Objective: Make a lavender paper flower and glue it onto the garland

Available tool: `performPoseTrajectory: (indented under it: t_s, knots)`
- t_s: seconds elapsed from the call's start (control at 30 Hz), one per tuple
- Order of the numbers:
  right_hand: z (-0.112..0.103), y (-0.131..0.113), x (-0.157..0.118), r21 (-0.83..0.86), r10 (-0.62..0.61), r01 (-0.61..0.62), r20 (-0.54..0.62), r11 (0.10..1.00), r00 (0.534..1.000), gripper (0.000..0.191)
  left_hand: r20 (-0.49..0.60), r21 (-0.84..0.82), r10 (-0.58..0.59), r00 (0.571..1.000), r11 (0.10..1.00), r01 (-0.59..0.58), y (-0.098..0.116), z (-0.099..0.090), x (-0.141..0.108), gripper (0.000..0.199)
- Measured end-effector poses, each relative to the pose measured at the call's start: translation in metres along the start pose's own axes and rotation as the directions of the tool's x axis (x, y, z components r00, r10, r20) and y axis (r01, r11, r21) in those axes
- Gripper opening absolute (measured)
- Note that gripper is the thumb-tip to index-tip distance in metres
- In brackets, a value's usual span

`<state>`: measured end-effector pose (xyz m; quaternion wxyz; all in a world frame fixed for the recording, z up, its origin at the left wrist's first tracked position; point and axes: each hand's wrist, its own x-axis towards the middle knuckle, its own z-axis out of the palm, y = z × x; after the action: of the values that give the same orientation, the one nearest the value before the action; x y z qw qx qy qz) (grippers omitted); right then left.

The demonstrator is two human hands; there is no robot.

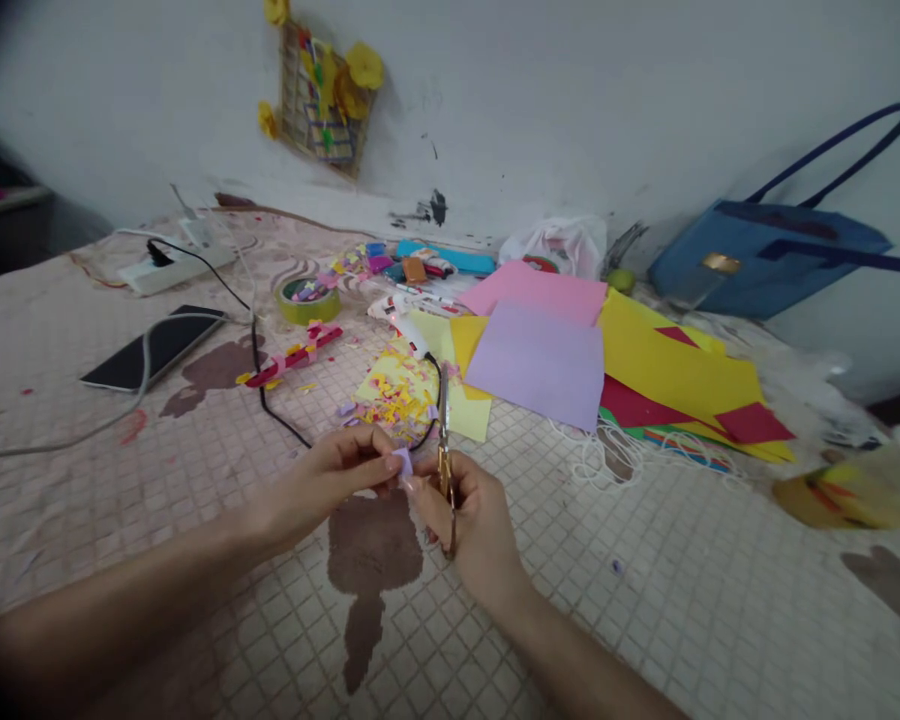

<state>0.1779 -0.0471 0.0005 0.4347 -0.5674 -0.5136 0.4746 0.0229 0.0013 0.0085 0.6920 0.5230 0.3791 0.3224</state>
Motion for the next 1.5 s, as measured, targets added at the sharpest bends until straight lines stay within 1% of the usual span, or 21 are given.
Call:
performPoseTrajectory:
  t_s: [0.1,0.2,0.33,0.5,0.7,0.8,0.87,0.93,1.0,1.07,1.13,1.23,1.33,1.43,1.5]
  knots:
    - [-0.0015,0.0036,0.0012,-0.03,-0.04,0.04,0.012,0.999,0.999,0.015,0.041,0.029,-0.016,0.999,0.999,0.015,-0.0023,0.0018,-0.0004,0.02]
    - [-0.0046,0.0027,0.0021,-0.06,-0.038,0.04,0.029,0.997,0.999,0.015,0.081,0.026,-0.035,0.996,0.999,0.033,-0.004,0.0012,0.001,0.021]
    - [-0.008,-0.0023,0.0036,-0.096,-0.005,0.011,0.061,0.995,0.998,0.015,0.078,0.041,-0.007,0.997,0.999,0.004,-0.0027,-0.0006,0.0024,0.022]
    - [-0.0086,-0.0051,0.0044,-0.098,0.04,-0.027,0.128,0.995,0.991,0.016,0.095,0.131,-0.002,0.995,0.991,-0.011,0.0001,-0.0036,0.003,0.02]
    - [-0.0074,-0.0026,0.0052,-0.095,0.043,-0.031,0.132,0.995,0.99,0.012,0.096,0.173,0.003,0.995,0.985,-0.02,0.0008,-0.0055,0.0038,0.022]
    - [-0.0069,0.0004,0.0046,-0.061,0.029,-0.021,0.126,0.998,0.992,0.015,0.121,0.139,-0.046,0.992,0.99,0.029,0.0001,-0.0051,0.0038,0.019]
    - [-0.0066,0.0021,0.004,-0.008,0.001,0.0,0.091,1.0,0.996,0.023,0.097,0.08,-0.096,0.991,0.993,0.089,-0.0003,-0.0044,0.0037,0.019]
    - [-0.006,0.0029,0.0037,0.043,-0.024,0.021,0.064,0.999,0.998,0.03,0.054,0.035,-0.109,0.993,0.994,0.107,-0.0005,-0.0036,0.0037,0.018]
    - [-0.0052,0.0025,0.0034,0.061,-0.02,0.015,0.079,0.998,0.997,0.027,0.032,0.007,-0.09,0.995,0.996,0.09,-0.001,-0.0029,0.0035,0.018]
    - [-0.0045,0.0013,0.0032,0.05,0.003,-0.009,0.114,0.999,0.993,0.018,0.036,-0.011,-0.07,0.997,0.997,0.07,-0.0019,-0.0025,0.0032,0.018]
    - [-0.0044,0.0007,0.0034,0.027,0.015,-0.018,0.125,0.999,0.992,0.015,0.057,-0.015,-0.063,0.996,0.998,0.064,-0.0031,-0.0023,0.0028,0.019]
    - [-0.0056,0.0017,0.0046,-0.01,0.008,-0.007,0.1,1.0,0.995,0.015,0.11,-0.01,-0.069,0.992,0.997,0.07,-0.0044,-0.0025,0.0023,0.02]
    - [-0.0072,0.0032,0.0059,-0.022,0.008,-0.006,0.081,1.0,0.997,0.016,0.144,0.027,-0.048,0.988,0.999,0.044,-0.0042,-0.0029,0.0025,0.021]
    - [-0.0076,0.003,0.0066,-0.02,0.024,-0.022,0.099,1.0,0.995,0.016,0.133,0.085,0.007,0.991,0.996,-0.019,-0.0025,-0.0032,0.003,0.02]
    - [-0.0074,0.0026,0.0066,-0.028,0.033,-0.03,0.122,0.999,0.992,0.015,0.125,0.112,0.002,0.992,0.994,-0.016,-0.0012,-0.0034,0.0031,0.021]
